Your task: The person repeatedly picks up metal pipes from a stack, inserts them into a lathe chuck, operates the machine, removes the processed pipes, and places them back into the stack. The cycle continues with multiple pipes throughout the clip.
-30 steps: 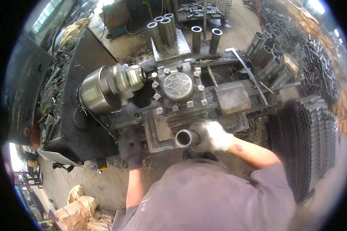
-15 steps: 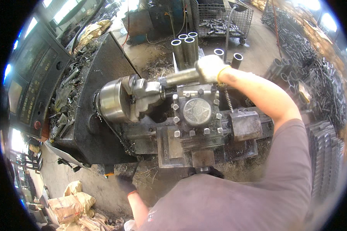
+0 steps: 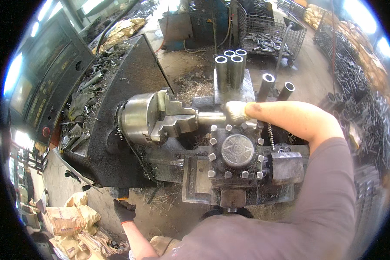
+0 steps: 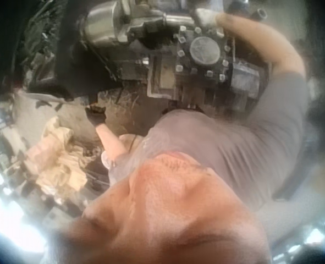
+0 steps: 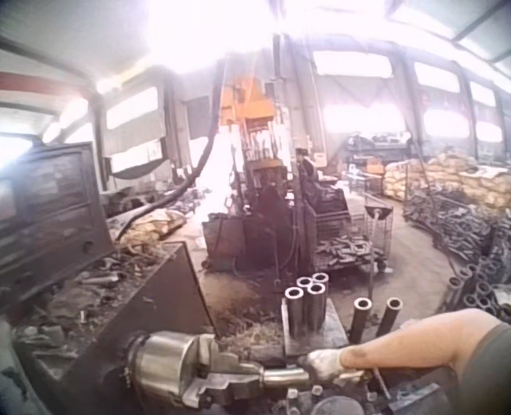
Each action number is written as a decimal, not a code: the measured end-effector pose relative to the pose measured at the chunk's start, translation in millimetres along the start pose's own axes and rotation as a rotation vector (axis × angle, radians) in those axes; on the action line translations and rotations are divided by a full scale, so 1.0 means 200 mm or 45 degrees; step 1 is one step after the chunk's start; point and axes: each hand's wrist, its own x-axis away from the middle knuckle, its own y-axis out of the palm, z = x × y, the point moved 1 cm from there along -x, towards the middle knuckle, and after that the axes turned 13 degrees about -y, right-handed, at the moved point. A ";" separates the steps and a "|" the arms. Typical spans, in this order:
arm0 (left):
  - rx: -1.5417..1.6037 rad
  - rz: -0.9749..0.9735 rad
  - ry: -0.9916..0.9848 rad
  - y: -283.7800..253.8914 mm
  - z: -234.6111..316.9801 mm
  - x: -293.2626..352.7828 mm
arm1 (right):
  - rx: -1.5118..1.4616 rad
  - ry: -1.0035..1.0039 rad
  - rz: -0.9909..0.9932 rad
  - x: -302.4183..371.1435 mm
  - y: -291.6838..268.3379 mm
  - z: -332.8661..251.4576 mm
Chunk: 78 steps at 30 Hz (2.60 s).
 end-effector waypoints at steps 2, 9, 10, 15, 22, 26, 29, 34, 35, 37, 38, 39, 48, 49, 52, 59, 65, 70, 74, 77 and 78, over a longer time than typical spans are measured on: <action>0.032 -0.080 -0.085 -0.02 0.02 -0.01 | -0.230 -0.231 0.301 -0.07 -0.05 -0.16; -0.083 -0.168 0.035 -0.15 0.06 -0.17 | -0.846 -0.085 -0.017 -0.22 -0.16 -0.17; -0.093 -0.165 0.014 -0.16 0.05 -0.17 | 0.030 -0.211 -0.098 -0.17 -0.15 -0.04; -0.582 0.332 0.658 -0.04 -0.01 0.09 | 0.708 -0.336 -0.115 0.10 0.11 0.43; -1.054 0.640 2.667 0.84 0.65 0.86 | 0.041 -0.021 0.898 0.68 0.02 0.24; -1.610 0.865 2.042 1.46 1.23 0.81 | 0.177 0.354 1.306 0.89 0.04 0.03; -1.805 0.964 1.795 1.66 1.48 0.75 | -0.159 0.183 1.644 1.18 0.07 -0.20; -1.419 0.631 2.152 1.61 1.16 0.92 | -0.629 -0.224 1.689 1.60 0.29 -0.52; -1.288 0.361 2.366 1.56 0.99 0.99 | -0.740 -0.321 1.664 1.63 0.34 -0.56; -1.130 -0.315 2.376 1.36 0.54 1.11 | -0.437 -0.594 1.607 1.61 0.46 -0.65; -1.015 -0.864 2.015 1.26 0.30 1.18 | -0.681 -0.618 1.456 1.59 0.52 -0.70; -1.201 -1.052 1.925 1.16 0.08 1.25 | -0.913 -0.882 1.310 1.51 0.56 -0.74; -1.794 -0.812 0.589 0.49 -1.13 1.57 | -1.398 -0.724 0.331 1.07 1.12 -1.09; -1.902 -0.681 0.649 0.38 -1.17 1.55 | -1.261 -0.768 0.322 1.05 1.17 -1.12; -1.861 -0.429 0.684 -0.11 -1.32 1.38 | -1.173 -0.846 0.202 1.03 1.33 -1.24; -1.176 0.800 -0.149 -2.06 -2.03 1.18 | -0.757 -1.053 -0.091 0.94 1.62 -1.82; -1.314 1.256 -0.401 -3.27 -2.95 1.84 | -0.502 -1.539 -0.461 1.11 2.16 -2.69; -1.161 1.425 -0.587 -3.27 -3.47 2.23 | -0.329 -1.828 -1.081 1.43 2.53 -3.28; -0.449 1.477 -0.600 -2.91 -3.74 2.19 | 0.016 -2.099 -1.403 1.69 2.77 -3.67; 0.237 1.449 -0.691 -2.46 -3.92 2.09 | 0.071 -2.741 -1.255 1.87 2.96 -3.97; 0.440 1.434 -0.713 -2.31 -3.96 2.06 | 0.015 -2.610 -1.330 1.92 3.02 -4.05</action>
